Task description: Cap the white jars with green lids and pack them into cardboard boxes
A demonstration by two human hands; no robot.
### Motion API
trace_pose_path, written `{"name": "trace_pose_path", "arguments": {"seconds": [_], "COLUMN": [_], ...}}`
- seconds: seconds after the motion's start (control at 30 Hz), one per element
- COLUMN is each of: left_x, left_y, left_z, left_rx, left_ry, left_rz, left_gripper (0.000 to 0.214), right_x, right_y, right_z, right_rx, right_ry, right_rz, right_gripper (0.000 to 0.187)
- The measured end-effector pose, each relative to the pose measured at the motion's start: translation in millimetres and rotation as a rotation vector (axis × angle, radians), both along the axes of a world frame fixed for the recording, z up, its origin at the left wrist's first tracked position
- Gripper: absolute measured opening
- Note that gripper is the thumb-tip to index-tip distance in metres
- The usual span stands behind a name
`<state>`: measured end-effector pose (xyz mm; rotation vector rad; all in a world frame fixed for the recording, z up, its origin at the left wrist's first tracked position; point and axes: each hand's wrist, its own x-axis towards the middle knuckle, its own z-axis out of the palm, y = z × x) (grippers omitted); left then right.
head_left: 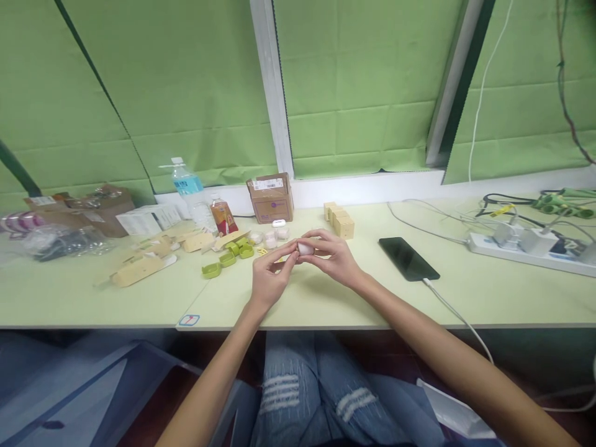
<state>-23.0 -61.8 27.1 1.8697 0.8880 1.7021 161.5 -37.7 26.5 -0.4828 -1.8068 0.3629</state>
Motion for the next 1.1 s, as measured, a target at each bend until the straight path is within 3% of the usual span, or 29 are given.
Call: {"name": "trace_pose_path", "arguments": {"seconds": [0.1,0.27,0.37,0.47,0.77,0.93,1.1], "left_x": [5,10,5,-3,-9,-34,-51], "left_y": [-2,-2,-2,-2,6,21,35], "left_z": [3.3,12.1,19.5,24.3,19.8,21.0,15.2], "left_rx": [-0.102,-0.273,-0.446,-0.520,-0.496,-0.370,-0.295], "left_ry": [-0.021,-0.106,-0.090,-0.078,-0.164,-0.156,-0.096], "left_rz": [-0.069,-0.022,-0.110,-0.214,-0.201,-0.033,0.089], "left_gripper": [0.036,0.045,0.052,0.051,0.055,0.052,0.051], "right_x": [0,-4,-8,-12,-10,-16,-33], "right_y": [4,8,4,1,-5,2,9], "right_z": [-4.4,-12.2,-13.8,-13.5,-7.6,-19.9,-30.6], "right_rx": [0.038,0.161,0.158,0.128,0.059,-0.060,-0.333], "right_ry": [-0.027,-0.122,-0.128,-0.116,-0.116,-0.136,-0.272], "right_rz": [-0.046,-0.121,-0.103,-0.076,-0.017,-0.116,-0.237], "right_gripper": [0.035,0.031,0.044,0.057,0.058,0.050,0.086]}}
